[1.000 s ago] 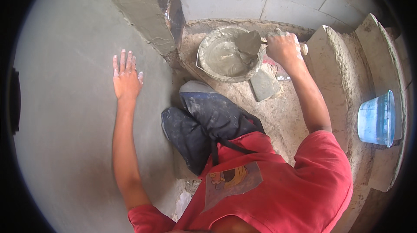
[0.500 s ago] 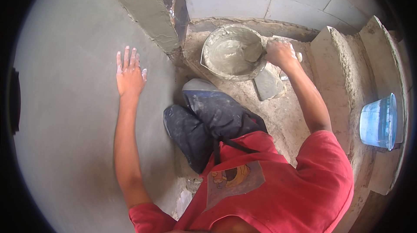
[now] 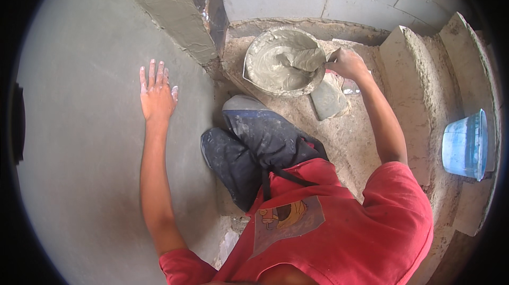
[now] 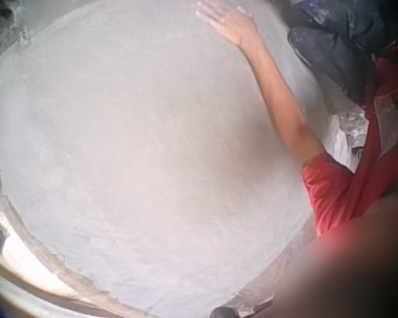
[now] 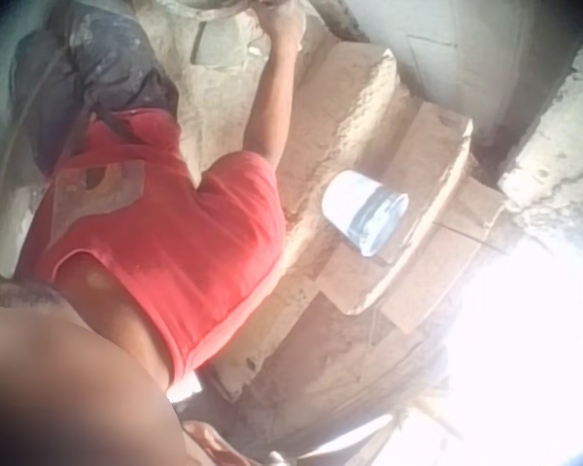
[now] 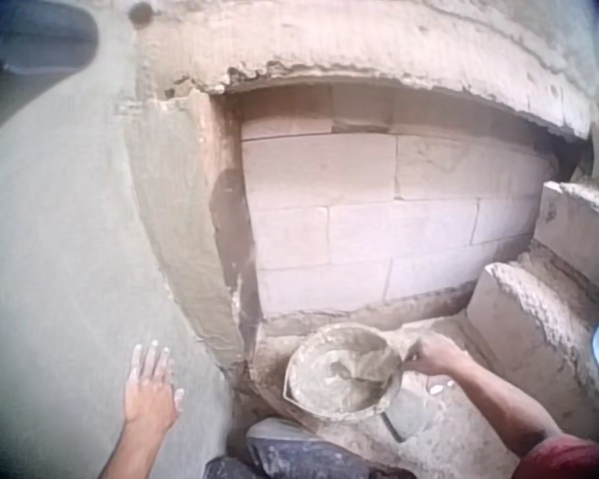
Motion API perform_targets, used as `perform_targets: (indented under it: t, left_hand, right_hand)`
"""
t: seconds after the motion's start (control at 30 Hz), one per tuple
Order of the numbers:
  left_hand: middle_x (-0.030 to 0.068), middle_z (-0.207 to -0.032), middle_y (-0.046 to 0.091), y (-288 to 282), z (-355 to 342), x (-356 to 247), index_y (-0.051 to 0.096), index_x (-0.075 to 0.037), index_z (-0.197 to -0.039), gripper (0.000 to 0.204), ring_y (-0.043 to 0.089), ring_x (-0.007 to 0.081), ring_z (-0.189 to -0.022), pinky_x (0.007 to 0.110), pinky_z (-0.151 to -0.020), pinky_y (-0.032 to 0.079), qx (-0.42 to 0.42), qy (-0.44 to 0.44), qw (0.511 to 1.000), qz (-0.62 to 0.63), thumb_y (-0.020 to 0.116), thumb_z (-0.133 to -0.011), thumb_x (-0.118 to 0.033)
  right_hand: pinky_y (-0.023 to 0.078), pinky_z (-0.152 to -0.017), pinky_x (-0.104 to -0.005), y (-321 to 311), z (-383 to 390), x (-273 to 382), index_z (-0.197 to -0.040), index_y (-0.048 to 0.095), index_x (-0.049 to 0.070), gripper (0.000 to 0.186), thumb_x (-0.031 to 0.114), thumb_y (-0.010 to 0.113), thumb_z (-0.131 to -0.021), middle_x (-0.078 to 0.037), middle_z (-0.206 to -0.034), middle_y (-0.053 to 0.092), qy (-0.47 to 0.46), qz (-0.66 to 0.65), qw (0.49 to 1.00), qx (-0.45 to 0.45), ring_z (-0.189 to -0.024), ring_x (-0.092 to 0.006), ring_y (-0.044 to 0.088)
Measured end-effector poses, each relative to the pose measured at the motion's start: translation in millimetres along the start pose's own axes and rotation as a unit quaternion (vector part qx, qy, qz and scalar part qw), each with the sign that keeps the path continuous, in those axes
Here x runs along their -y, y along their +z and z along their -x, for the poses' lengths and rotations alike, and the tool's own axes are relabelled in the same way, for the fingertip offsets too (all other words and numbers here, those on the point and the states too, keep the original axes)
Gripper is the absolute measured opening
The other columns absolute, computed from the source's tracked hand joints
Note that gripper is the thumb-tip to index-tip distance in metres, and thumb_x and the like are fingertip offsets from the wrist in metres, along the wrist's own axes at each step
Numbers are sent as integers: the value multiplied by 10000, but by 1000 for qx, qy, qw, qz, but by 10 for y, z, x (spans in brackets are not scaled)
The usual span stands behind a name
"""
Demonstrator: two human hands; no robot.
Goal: The person scoops cement from a bucket with a trowel and applies it to the vertical face and edge of a spiral staircase. They smooth the surface with the trowel and occasionally use their left hand to steady the wall. The work progresses along the stair riser and tread edge.
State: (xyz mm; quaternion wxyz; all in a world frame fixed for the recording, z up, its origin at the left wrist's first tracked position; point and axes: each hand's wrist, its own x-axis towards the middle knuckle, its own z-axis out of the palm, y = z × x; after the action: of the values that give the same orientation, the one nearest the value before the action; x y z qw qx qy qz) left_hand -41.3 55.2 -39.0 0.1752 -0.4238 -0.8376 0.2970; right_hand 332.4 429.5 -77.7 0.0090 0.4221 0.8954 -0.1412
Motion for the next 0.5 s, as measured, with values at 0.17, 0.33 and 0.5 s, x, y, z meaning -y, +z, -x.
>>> perform_targets:
  t: [0.17, 0.33, 0.5]
  left_hand:
    - [28, -1749, 303, 1, 0, 0, 465, -96, -1604, 645, 126, 249, -1650, 522, -1350, 22, 2, 1, 1000, 0, 471, -1080, -471]
    - [32, -1748, 304, -9, 8, -3, 470, -92, -1601, 645, 122, 254, -1651, 526, -1349, 20, -1, 3, 1000, -4, 465, -1081, -473]
    - [0, -1735, 334, 12, -4, -4, 486, -134, -1597, 648, 140, 225, -1647, 523, -1352, 29, -2, -3, 1000, -19, 499, -1062, -499]
  right_hand:
    - [567, -704, -393, 59, 32, -123, -1007, 845, 62, 320, 337, 797, -851, -132, -794, 748, 6, -131, 991, 13, -711, -228, 709]
    - [520, -589, -334, 173, 231, -131, -1033, 821, -14, 343, 298, 803, -892, -66, -694, 685, 37, -271, 962, -7, -612, -120, 631]
    - [485, -581, -302, 312, 476, -100, -1028, 792, -49, 354, 293, 757, -941, -52, -688, 660, 77, -344, 936, -5, -615, -117, 602]
